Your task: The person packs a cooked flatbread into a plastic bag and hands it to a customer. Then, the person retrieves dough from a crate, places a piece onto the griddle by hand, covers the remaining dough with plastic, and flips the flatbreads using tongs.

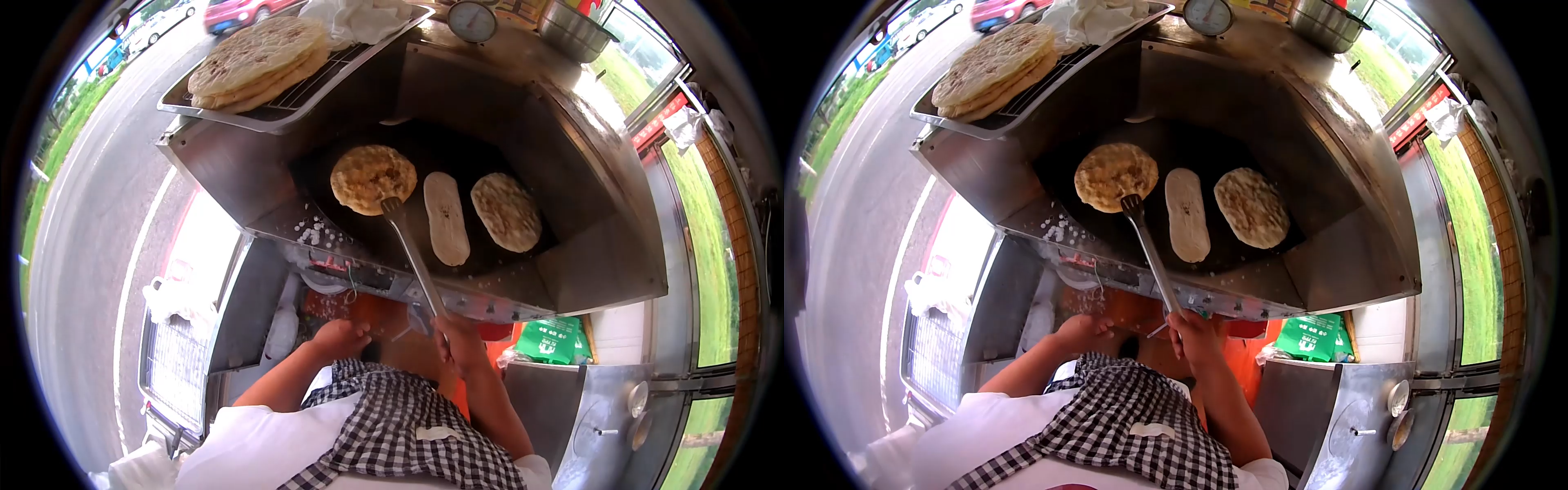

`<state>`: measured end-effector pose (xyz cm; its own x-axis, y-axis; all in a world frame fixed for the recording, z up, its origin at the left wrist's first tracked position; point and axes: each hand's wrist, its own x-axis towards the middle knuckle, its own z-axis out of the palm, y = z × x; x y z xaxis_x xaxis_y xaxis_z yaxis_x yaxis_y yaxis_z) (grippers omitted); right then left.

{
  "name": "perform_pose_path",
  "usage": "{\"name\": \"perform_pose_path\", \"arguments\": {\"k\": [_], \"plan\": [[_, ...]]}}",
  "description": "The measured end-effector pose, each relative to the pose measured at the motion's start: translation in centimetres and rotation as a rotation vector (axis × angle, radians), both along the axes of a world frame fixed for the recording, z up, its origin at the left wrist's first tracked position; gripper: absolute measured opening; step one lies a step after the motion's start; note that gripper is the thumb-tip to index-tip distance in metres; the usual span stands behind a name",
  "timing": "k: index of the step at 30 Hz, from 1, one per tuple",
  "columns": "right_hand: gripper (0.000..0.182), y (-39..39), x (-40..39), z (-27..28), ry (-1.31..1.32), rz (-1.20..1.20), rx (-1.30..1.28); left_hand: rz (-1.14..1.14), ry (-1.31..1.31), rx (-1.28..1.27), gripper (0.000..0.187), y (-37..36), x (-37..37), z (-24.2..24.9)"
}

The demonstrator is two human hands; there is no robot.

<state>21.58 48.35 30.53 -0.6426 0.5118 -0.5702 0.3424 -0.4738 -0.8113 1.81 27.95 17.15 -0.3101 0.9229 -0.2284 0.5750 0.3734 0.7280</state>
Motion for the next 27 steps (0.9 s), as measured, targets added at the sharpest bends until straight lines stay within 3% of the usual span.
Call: {"name": "perform_pose_path", "arguments": {"k": [10, 13, 16, 20, 23, 27], "plan": [[0.021, -0.5, 0.1, -0.2, 0.017, 0.004, 0.010, 0.019, 0.075, 0.070, 0.026, -1.0, 0.6, -0.3], [0.021, 0.1, 1.4, -1.8, 0.018, 0.039, 0.033, -0.166, 0.265, 0.063, 0.025, -1.3, 0.4, 0.0], [0.021, 0.4, 2.5, -2.9, -0.008, 0.071, 0.084, -0.454, 0.563, 0.104, 0.025, -1.9, -0.3, -5.3], [0.021, -0.2, 3.6, -0.8, -0.055, 0.030, 0.125, -0.347, 0.398, 0.042, 0.026, -1.4, -0.2, -5.0], [0.022, -0.2, 4.8, -0.1, -0.063, 0.073, 0.144, -0.123, 0.192, -0.053, 0.026, -0.6, 0.3, -2.3], [0.023, -0.1, 5.6, 0.4, -0.038, 0.071, 0.108, -0.121, 0.160, -0.073, 0.028, -0.2, 0.1, -1.3]]}}
